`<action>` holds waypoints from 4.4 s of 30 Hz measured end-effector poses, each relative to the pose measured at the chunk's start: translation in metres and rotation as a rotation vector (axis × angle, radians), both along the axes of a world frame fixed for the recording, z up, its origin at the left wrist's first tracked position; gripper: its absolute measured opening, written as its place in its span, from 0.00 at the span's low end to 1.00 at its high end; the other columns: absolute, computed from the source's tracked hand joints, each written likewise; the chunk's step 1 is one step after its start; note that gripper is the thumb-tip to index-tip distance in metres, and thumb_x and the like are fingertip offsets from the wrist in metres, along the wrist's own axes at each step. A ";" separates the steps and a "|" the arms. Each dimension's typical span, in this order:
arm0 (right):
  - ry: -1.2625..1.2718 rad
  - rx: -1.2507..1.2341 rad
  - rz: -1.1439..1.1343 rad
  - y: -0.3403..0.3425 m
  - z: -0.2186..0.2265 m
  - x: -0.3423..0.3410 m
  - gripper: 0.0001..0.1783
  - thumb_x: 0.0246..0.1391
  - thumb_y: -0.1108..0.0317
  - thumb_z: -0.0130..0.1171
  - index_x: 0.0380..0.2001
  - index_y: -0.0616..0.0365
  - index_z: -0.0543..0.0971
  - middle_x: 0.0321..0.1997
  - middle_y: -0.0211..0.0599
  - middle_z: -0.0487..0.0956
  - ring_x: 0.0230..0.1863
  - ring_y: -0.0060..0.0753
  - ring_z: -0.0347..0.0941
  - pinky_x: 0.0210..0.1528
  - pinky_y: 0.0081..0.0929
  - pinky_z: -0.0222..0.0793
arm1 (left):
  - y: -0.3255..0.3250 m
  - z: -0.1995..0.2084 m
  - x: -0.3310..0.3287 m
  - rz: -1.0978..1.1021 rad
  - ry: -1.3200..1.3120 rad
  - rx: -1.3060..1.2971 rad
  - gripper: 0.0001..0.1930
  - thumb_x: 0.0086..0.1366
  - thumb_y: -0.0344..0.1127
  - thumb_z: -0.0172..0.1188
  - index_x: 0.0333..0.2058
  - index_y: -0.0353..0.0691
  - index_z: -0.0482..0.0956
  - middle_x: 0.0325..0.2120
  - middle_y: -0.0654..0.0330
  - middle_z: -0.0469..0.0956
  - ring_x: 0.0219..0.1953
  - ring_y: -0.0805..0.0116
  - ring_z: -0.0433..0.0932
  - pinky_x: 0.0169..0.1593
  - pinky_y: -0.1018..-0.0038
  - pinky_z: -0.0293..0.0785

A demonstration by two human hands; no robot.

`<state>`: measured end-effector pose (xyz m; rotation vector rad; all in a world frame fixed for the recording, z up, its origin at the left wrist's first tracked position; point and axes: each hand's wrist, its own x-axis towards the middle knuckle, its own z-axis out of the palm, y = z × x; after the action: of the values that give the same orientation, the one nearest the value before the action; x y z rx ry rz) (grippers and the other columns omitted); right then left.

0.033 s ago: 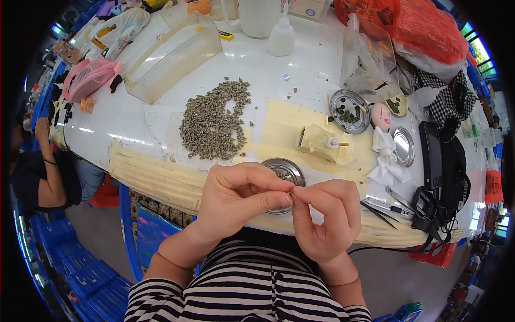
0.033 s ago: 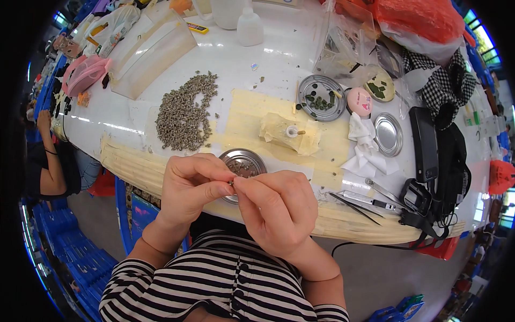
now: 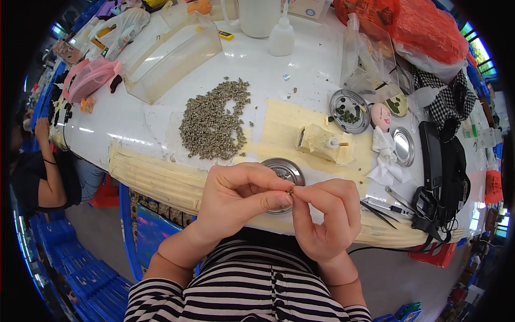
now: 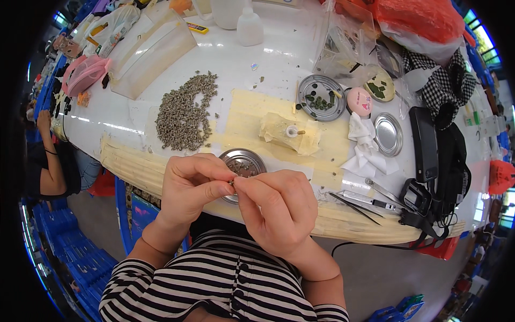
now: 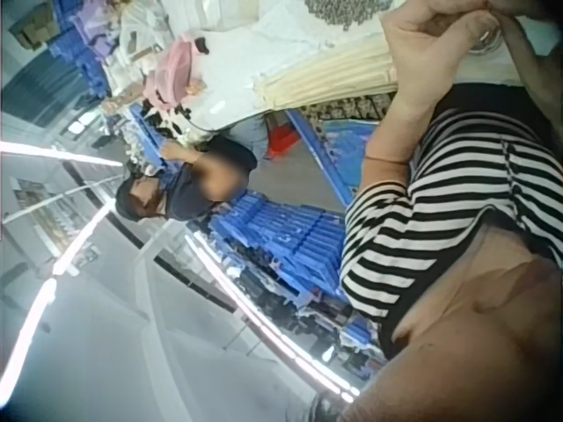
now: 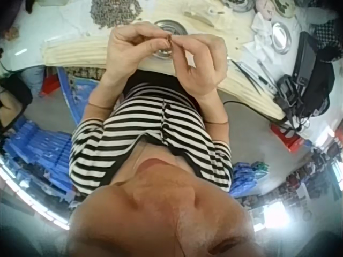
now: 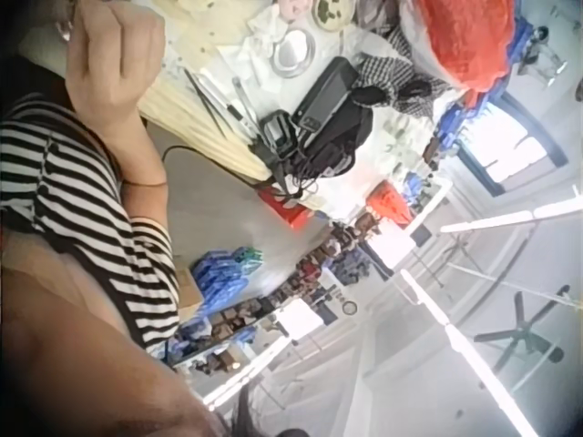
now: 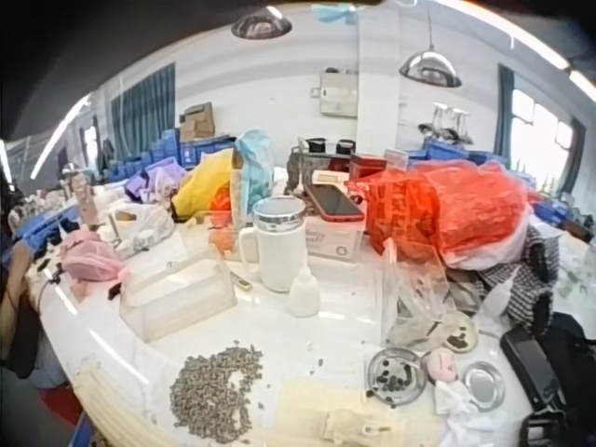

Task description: The person picks up small metal components from a pile on the table and carefully fits them together by hand inside a circular metal housing.

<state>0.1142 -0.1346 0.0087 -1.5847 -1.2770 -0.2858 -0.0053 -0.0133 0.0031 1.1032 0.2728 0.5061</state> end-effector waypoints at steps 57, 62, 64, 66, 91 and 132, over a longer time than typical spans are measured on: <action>0.492 -0.055 0.193 -0.013 -0.009 0.005 0.09 0.52 0.79 0.62 0.38 0.64 0.83 0.33 0.41 0.80 0.34 0.34 0.75 0.37 0.24 0.70 | -0.003 0.003 0.009 0.309 0.023 0.864 0.12 0.50 0.18 0.69 0.35 0.34 0.82 0.28 0.58 0.80 0.30 0.70 0.76 0.34 0.76 0.70; 0.458 -0.054 0.181 -0.012 -0.009 0.005 0.08 0.51 0.80 0.62 0.37 0.64 0.82 0.33 0.42 0.80 0.34 0.35 0.76 0.37 0.24 0.71 | -0.002 0.008 0.009 0.276 0.053 0.836 0.12 0.50 0.18 0.69 0.35 0.35 0.83 0.28 0.58 0.80 0.30 0.69 0.77 0.34 0.76 0.71; 0.447 -0.053 0.171 -0.012 -0.010 0.005 0.08 0.51 0.80 0.62 0.37 0.64 0.82 0.33 0.42 0.80 0.33 0.35 0.76 0.37 0.24 0.71 | -0.002 0.007 0.008 0.272 0.056 0.837 0.11 0.50 0.19 0.69 0.34 0.35 0.83 0.28 0.58 0.80 0.30 0.69 0.77 0.34 0.76 0.71; 0.440 -0.052 0.164 -0.012 -0.010 0.005 0.08 0.51 0.80 0.62 0.37 0.64 0.82 0.33 0.42 0.80 0.33 0.35 0.76 0.36 0.24 0.71 | -0.002 0.006 0.008 0.273 0.061 0.841 0.11 0.50 0.19 0.70 0.34 0.35 0.83 0.28 0.58 0.80 0.30 0.69 0.77 0.34 0.77 0.71; 0.138 -0.037 0.030 -0.007 -0.010 -0.004 0.19 0.45 0.83 0.66 0.43 0.59 0.84 0.33 0.36 0.79 0.32 0.32 0.74 0.33 0.22 0.69 | -0.007 0.001 0.004 0.127 0.084 0.190 0.06 0.58 0.24 0.69 0.35 0.31 0.84 0.31 0.60 0.83 0.31 0.79 0.78 0.35 0.83 0.74; 0.900 -0.060 0.291 -0.017 -0.010 0.002 0.10 0.54 0.80 0.61 0.40 0.67 0.82 0.34 0.40 0.80 0.36 0.30 0.75 0.41 0.23 0.69 | -0.006 0.004 0.008 0.381 -0.017 1.092 0.13 0.48 0.19 0.70 0.35 0.35 0.83 0.28 0.58 0.80 0.29 0.66 0.78 0.32 0.75 0.74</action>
<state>0.1164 -0.1520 -0.0010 -1.2968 -0.7731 0.5994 0.0028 -0.0197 0.0067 2.1199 0.1826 1.0637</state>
